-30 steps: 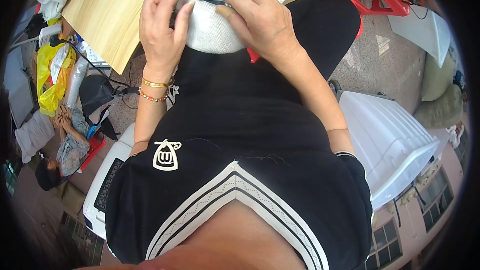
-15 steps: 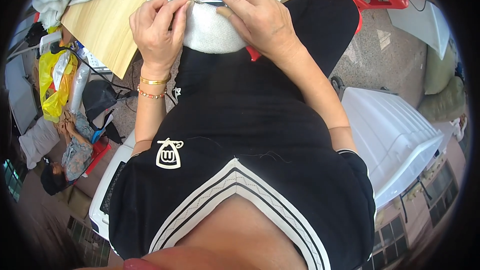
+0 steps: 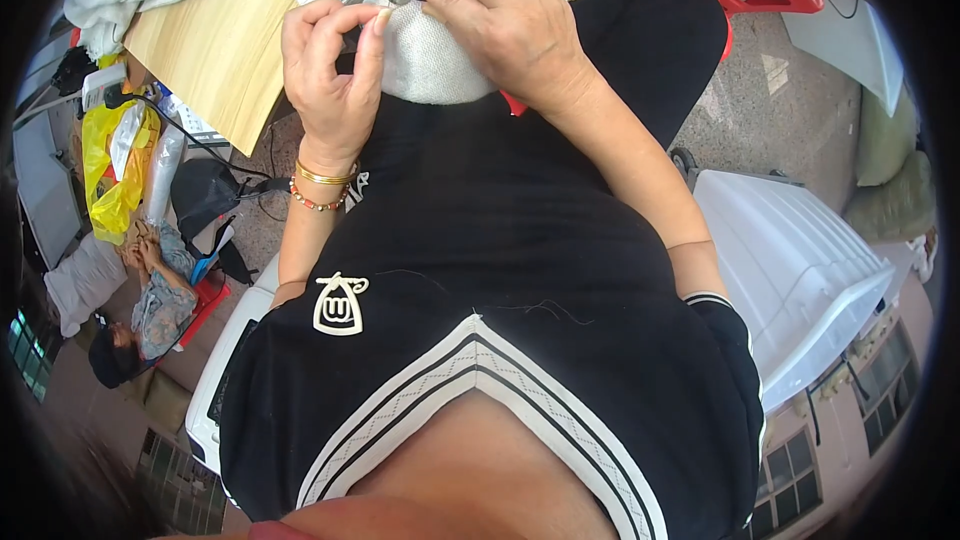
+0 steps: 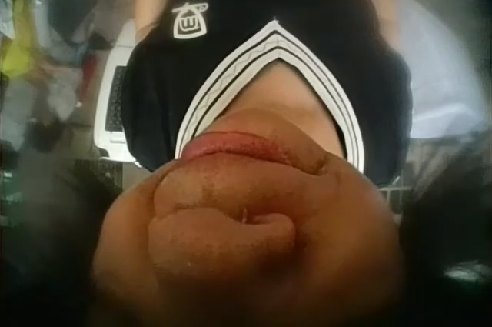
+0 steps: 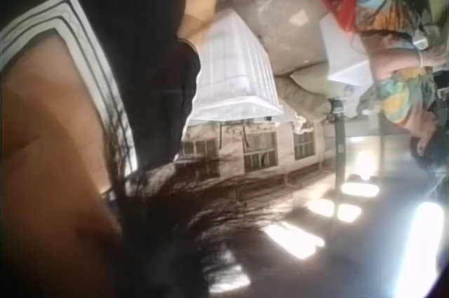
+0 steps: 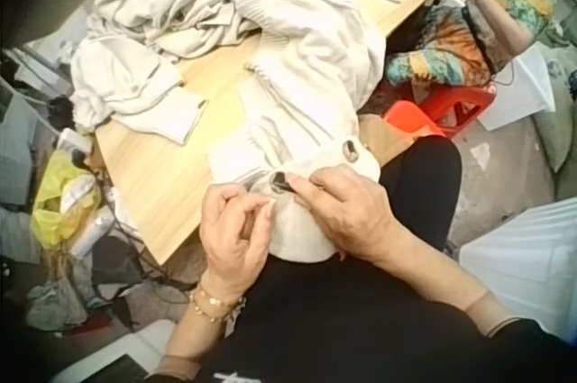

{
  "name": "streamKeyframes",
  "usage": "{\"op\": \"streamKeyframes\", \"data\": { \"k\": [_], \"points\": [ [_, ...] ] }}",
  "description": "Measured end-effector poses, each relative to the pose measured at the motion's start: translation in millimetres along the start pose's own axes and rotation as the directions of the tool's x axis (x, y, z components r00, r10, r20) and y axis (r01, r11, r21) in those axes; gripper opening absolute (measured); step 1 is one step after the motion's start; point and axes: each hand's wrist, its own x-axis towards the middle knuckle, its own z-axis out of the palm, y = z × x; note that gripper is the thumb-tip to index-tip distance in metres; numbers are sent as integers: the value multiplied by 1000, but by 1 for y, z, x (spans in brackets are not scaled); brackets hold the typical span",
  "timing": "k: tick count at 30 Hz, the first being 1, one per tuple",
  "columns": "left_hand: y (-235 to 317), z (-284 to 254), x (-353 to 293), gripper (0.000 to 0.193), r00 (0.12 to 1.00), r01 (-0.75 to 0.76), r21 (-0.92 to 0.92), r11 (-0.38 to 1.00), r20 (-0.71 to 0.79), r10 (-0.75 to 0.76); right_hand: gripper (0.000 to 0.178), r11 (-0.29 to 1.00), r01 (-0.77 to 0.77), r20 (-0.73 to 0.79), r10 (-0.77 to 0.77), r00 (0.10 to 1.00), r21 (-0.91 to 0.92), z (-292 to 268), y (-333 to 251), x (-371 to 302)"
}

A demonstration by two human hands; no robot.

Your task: Trimming loose threads from sweaters using small thread snips.

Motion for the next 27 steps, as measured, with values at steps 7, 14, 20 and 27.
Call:
{"op": "streamKeyframes", "data": {
  "k": [7,14,20,27],
  "points": [
    [-11,-2,-8,18,993,108,-2,994,57,-108,50,960,-182,159,149,976,211,-8,-2,12],
    [-3,3,-7,23,950,286,-121,951,170,-264,41,971,-182,118,164,979,153,10,12,2],
    [-6,11,7,19,957,278,-219,935,142,-252,41,898,-266,56,264,963,350,15,20,-3],
    [5,21,23,24,946,315,-183,931,139,-292,20,649,-343,30,442,897,679,15,24,-2]
  ]
}}
